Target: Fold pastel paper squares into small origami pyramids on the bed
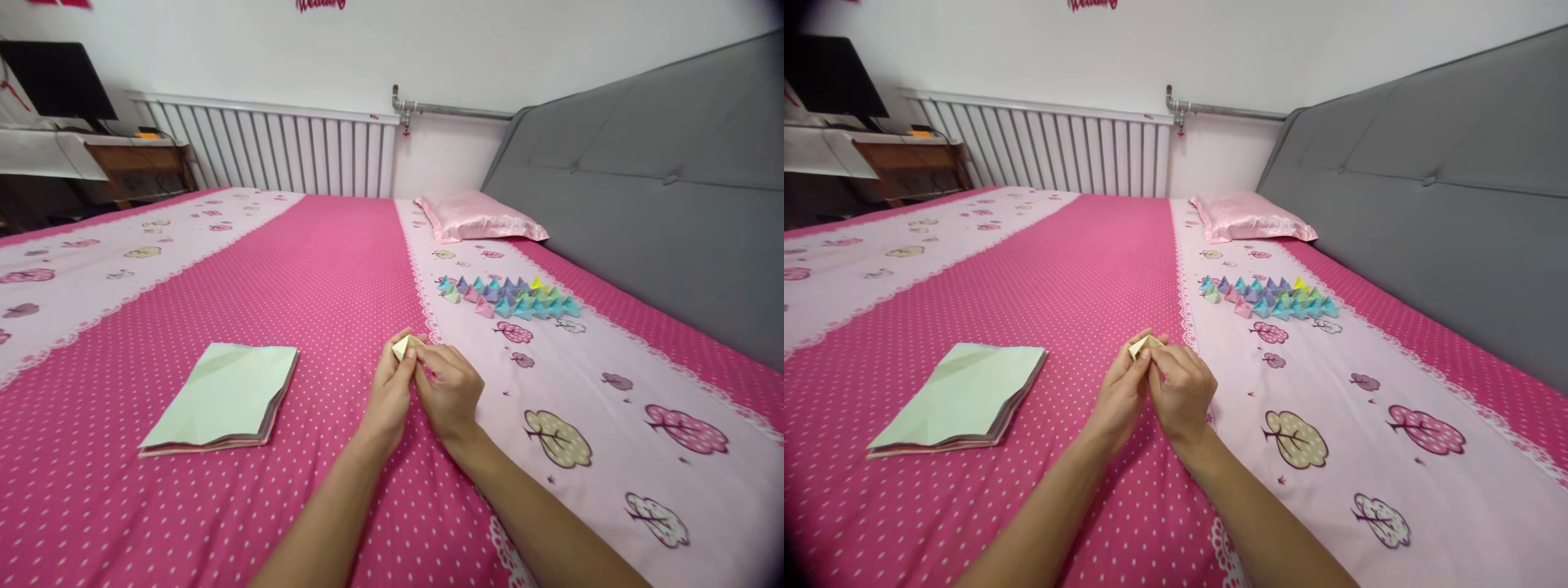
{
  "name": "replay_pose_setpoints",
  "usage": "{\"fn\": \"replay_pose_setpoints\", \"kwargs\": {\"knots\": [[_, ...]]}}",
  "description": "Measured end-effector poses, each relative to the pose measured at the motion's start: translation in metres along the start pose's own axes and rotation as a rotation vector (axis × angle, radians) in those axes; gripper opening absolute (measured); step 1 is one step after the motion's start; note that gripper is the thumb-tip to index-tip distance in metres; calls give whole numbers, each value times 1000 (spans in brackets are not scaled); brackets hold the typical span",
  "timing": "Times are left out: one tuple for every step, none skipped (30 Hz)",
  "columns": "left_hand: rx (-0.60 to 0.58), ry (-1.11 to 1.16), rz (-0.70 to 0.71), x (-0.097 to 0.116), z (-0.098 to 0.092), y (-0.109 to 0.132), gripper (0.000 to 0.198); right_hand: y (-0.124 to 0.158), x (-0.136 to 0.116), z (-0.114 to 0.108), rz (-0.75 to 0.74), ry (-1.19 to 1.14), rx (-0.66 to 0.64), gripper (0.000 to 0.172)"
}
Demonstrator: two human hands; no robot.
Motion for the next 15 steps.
{"fn": "replay_pose_setpoints", "kwargs": {"knots": [[3, 16, -15, 0, 0, 0, 33, -1, -1, -1, -23, 42, 16, 19], [9, 33, -29, 0, 1, 1, 33, -1, -2, -1, -49, 81, 32, 18], [20, 48, -41, -1, 1, 1, 33, -2, -3, -2, -74, 110, 46, 18], [37, 62, -46, -1, 1, 1, 34, -2, -4, -3, -95, 131, 56, 18], [56, 73, -45, -1, 2, 1, 34, -2, -5, -3, -111, 142, 61, 18], [75, 81, -42, -1, 2, 2, 34, -2, -5, -3, -122, 148, 62, 18], [93, 88, -38, -1, 1, 2, 32, -2, -5, -3, -126, 151, 63, 18], [105, 93, -38, -1, 1, 1, 30, -2, -5, -4, -125, 151, 65, 16], [114, 98, -42, -1, 1, 1, 28, -2, -5, -4, -119, 148, 64, 14], [121, 104, -52, -1, 1, 1, 25, -1, -5, -3, -107, 142, 61, 11], [130, 111, -62, -1, 1, 0, 23, -1, -4, -3, -90, 135, 54, 9], [142, 119, -72, 0, 0, 0, 21, 0, -3, -3, -65, 128, 47, 9], [154, 129, -78, 1, 0, -1, 20, 0, -3, -2, -35, 120, 40, 11], [164, 139, -79, 1, 0, -1, 19, 0, -2, -2, -2, 113, 35, 13], [169, 151, -77, 2, 0, -1, 18, 1, -2, -2, 30, 106, 31, 15]]}}
Point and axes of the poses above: each hand's wrist, its own y-axis away from the middle knuckle, its own z-axis out of the palm, x = y × z, the point moved 2 cm from there along -y, towards the middle knuckle, and after that the axes turned 14 degrees about x, right-handed, at the moved point
